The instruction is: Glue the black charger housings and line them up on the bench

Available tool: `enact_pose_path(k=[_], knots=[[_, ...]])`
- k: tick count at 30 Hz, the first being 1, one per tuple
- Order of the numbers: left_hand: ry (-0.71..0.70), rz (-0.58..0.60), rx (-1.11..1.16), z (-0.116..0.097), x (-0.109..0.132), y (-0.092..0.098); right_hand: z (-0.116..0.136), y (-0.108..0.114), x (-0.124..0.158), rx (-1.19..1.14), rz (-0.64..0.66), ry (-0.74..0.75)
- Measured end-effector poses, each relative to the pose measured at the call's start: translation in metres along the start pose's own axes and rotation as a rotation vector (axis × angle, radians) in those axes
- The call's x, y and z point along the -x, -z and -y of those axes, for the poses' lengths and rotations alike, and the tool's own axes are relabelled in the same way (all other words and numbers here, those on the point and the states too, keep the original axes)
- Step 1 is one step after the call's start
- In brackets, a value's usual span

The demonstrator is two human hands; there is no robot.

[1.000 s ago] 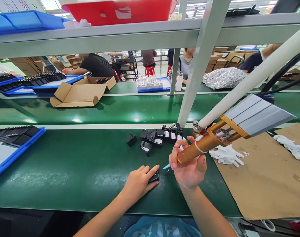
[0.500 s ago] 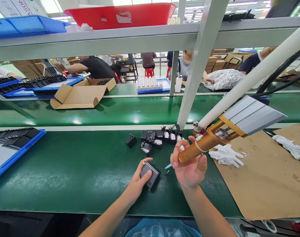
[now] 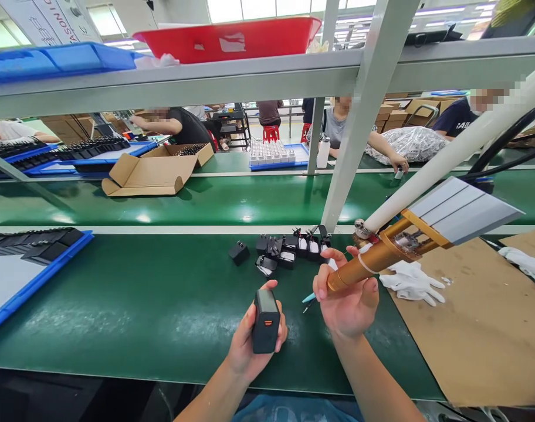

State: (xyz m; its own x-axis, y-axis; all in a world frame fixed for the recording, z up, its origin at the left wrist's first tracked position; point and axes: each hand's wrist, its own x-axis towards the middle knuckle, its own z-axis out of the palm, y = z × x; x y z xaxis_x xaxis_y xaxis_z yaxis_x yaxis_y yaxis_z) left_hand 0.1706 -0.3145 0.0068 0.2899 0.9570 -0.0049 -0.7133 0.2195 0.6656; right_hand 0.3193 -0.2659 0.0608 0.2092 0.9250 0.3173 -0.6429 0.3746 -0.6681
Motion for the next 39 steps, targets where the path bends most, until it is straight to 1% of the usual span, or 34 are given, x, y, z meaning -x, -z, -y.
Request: enact_pose_path(k=[2,3,5,7,8,9,10,11,13,15,18,20,24,28,30,31,34,35,36,37,39], knots=[[-0.014,-0.060,-0.114,-0.003,0.002,0.006,0.000,0.001,0.000,0.008,-0.008,-0.002],[-0.021,-0.105,-0.196,-0.008,0.003,0.011,-0.001,0.001,0.000,0.012,-0.011,-0.003],[-0.050,-0.219,-0.405,-0.027,0.002,0.027,-0.001,0.002,-0.001,0.016,-0.013,-0.002],[-0.123,-0.365,-0.689,-0.058,-0.005,0.049,-0.001,0.004,-0.001,0.012,-0.010,-0.001],[-0.189,-0.459,-0.866,-0.076,-0.012,0.062,-0.002,0.004,-0.001,0.007,-0.007,-0.001],[-0.250,-0.545,-1.081,-0.094,-0.020,0.075,-0.002,0.005,0.000,0.000,-0.003,0.000],[-0.277,-0.626,-1.312,-0.111,-0.030,0.088,-0.002,0.005,0.000,-0.006,0.001,-0.001],[-0.247,-0.665,-1.542,-0.127,-0.040,0.100,-0.002,0.005,0.000,-0.010,0.006,-0.001],[-0.202,-0.662,-1.667,-0.148,-0.064,0.120,-0.002,0.005,0.000,-0.006,0.013,-0.002],[-0.151,-0.592,-1.730,-0.155,-0.086,0.132,-0.002,0.004,0.000,0.004,0.012,0.002],[-0.090,-0.458,-1.795,-0.149,-0.111,0.137,-0.003,0.004,-0.001,0.010,-0.002,0.015],[-0.063,-0.392,-1.817,-0.145,-0.120,0.136,-0.003,0.004,-0.002,0.010,-0.012,0.021],[-0.032,-0.306,-1.832,-0.143,-0.124,0.133,-0.003,0.006,-0.003,0.005,-0.016,0.023],[-0.063,-0.235,-1.832,-0.143,-0.124,0.130,-0.003,0.005,-0.003,-0.006,-0.007,0.021],[-0.103,-0.235,-1.840,-0.140,-0.122,0.127,-0.003,0.004,-0.002,-0.010,-0.004,0.024],[-0.136,-0.259,-1.847,-0.139,-0.120,0.124,-0.003,0.004,-0.002,-0.008,-0.004,0.025],[-0.285,-0.414,-1.869,-0.126,-0.105,0.107,-0.003,0.004,-0.002,0.003,-0.011,0.031],[-0.341,-0.459,-1.869,-0.118,-0.098,0.099,-0.003,0.004,-0.002,0.004,-0.012,0.031],[-0.391,-0.477,-1.870,-0.108,-0.090,0.091,-0.003,0.004,-0.002,0.002,-0.012,0.030],[-0.429,-0.467,-1.874,-0.097,-0.083,0.083,-0.003,0.005,-0.002,-0.002,-0.009,0.028],[-0.471,-0.348,-1.910,-0.071,-0.072,0.069,-0.003,0.005,-0.002,-0.013,-0.001,0.028]])
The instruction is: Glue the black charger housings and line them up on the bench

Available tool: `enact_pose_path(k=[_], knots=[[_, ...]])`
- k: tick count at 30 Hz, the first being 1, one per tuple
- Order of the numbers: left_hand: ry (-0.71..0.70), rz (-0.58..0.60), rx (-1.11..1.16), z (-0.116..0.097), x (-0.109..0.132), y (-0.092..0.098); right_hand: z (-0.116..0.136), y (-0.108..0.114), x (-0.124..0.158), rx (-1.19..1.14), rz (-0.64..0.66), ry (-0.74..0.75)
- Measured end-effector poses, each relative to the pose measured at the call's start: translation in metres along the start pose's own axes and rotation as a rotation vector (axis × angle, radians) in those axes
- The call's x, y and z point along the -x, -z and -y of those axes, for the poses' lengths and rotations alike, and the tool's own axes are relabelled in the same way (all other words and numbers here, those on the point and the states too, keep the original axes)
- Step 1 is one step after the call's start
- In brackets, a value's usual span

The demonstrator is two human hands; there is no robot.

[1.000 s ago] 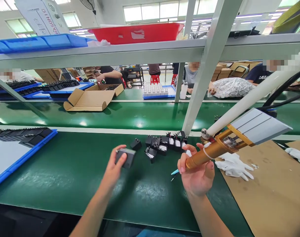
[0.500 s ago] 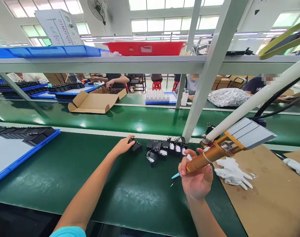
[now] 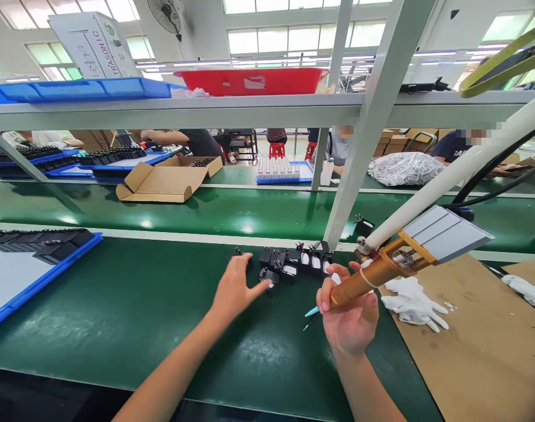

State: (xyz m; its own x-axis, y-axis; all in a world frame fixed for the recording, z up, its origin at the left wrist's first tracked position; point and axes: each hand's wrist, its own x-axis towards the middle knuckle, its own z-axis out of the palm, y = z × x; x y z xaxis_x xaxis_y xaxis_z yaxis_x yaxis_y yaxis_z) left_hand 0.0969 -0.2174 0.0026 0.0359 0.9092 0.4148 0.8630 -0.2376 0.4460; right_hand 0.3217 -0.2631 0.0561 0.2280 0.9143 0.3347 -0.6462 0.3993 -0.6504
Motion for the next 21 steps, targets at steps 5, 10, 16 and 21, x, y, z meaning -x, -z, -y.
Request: enact_pose_path(k=[5,10,16,21], knots=[[-0.058,0.130,-0.044,-0.020,0.014,-0.028,-0.001,0.001,0.000,0.012,0.013,0.015],[-0.164,0.427,0.251,-0.006,0.008,-0.005,0.000,0.001,0.000,0.003,0.021,0.013],[-0.272,0.792,0.469,-0.015,0.024,0.025,0.000,-0.001,-0.001,-0.023,0.024,0.018],[-0.133,0.579,0.512,-0.025,0.051,0.009,-0.001,0.000,-0.001,-0.013,0.015,0.004]])
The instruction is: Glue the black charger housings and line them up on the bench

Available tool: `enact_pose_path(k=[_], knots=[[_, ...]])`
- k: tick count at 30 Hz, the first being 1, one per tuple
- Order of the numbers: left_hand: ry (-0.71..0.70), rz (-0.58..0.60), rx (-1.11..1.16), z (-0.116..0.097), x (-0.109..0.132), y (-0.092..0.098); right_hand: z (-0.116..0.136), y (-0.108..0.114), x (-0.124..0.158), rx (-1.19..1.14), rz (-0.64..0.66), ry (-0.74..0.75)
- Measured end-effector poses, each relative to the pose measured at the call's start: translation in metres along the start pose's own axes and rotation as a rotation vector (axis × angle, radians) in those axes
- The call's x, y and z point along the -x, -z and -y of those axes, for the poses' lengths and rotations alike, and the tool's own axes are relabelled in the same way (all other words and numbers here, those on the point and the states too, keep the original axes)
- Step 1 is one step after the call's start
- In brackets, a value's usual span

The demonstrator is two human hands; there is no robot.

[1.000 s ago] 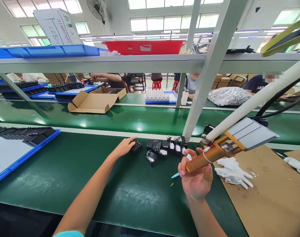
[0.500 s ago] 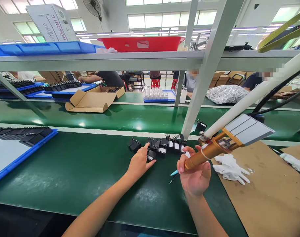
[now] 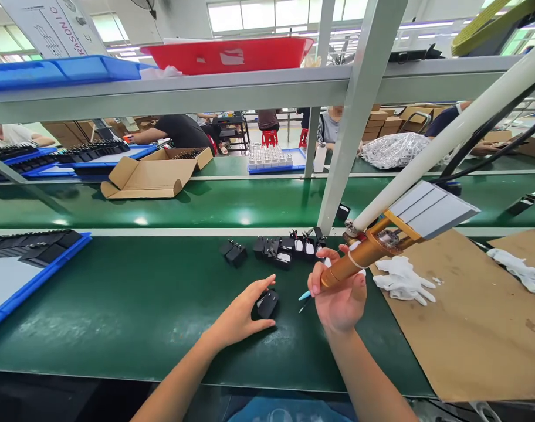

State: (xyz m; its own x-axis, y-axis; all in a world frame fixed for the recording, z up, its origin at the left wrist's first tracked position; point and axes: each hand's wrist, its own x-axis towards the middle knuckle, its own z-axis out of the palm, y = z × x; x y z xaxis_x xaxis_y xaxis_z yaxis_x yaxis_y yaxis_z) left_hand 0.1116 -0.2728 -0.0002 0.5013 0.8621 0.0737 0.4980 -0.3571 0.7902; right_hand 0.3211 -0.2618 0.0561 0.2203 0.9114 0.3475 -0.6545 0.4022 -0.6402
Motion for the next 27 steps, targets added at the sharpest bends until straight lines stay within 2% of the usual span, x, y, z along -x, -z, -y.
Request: enact_pose_path(k=[5,8,16,20,27], knots=[[0.154,-0.281,0.257,0.012,0.006,-0.017,0.000,0.000,0.000,0.018,-0.013,0.000],[0.202,-0.377,0.266,0.015,0.008,-0.024,0.000,0.000,0.001,0.014,0.000,-0.003],[0.190,-0.377,-0.177,0.009,0.012,-0.053,-0.002,-0.006,0.003,0.009,0.016,-0.024],[0.211,-0.350,-0.213,-0.007,0.012,-0.054,-0.004,-0.012,0.006,-0.027,0.041,-0.045],[0.127,-0.384,-0.229,-0.035,0.014,-0.049,-0.005,-0.016,0.010,-0.046,0.046,-0.047]])
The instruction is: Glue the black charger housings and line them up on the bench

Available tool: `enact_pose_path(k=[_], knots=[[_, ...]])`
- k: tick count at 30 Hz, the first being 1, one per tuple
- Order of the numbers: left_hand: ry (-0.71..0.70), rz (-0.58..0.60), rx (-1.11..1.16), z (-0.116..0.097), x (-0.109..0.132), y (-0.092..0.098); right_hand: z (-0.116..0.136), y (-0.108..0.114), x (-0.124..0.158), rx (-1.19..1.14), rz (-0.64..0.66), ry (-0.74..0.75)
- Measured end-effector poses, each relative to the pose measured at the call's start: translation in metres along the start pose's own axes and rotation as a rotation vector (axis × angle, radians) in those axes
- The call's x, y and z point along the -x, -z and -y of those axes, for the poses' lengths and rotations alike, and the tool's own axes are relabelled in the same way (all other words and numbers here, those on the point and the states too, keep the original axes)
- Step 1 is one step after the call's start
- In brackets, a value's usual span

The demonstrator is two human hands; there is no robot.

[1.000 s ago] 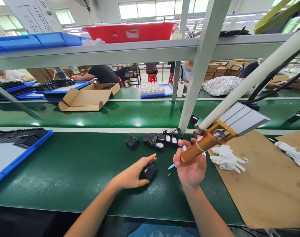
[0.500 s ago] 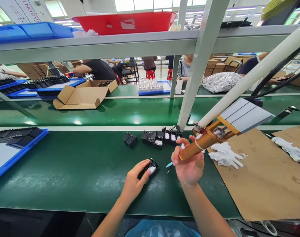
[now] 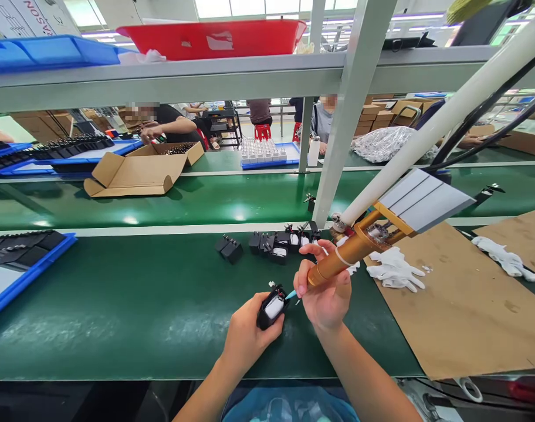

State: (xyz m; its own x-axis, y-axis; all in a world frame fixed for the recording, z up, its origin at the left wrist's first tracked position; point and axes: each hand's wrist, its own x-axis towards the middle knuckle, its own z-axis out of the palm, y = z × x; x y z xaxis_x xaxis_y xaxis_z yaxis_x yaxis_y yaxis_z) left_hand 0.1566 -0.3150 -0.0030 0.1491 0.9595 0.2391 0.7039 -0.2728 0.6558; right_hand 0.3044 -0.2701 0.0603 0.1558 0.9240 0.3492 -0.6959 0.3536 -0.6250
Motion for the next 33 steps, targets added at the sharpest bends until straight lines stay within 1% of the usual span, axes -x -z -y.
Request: enact_pose_path(k=[5,15,22,25,27,33], knots=[[-0.022,0.014,0.019,-0.004,0.000,0.003,0.002,0.000,0.002,0.019,0.001,0.016],[-0.004,0.028,0.052,-0.004,-0.001,0.005,0.003,-0.005,0.001,0.065,-0.005,0.024],[0.043,0.035,0.081,0.000,-0.003,-0.004,0.002,-0.010,0.002,0.020,0.006,0.006],[0.028,0.050,0.114,-0.001,-0.005,-0.010,0.001,-0.013,0.003,0.033,-0.002,-0.005],[0.010,0.041,0.136,-0.003,-0.006,-0.013,0.000,-0.016,0.004,0.042,-0.008,-0.008],[-0.057,-0.047,0.198,-0.008,-0.010,-0.018,-0.002,-0.021,0.006,0.011,0.008,-0.010]])
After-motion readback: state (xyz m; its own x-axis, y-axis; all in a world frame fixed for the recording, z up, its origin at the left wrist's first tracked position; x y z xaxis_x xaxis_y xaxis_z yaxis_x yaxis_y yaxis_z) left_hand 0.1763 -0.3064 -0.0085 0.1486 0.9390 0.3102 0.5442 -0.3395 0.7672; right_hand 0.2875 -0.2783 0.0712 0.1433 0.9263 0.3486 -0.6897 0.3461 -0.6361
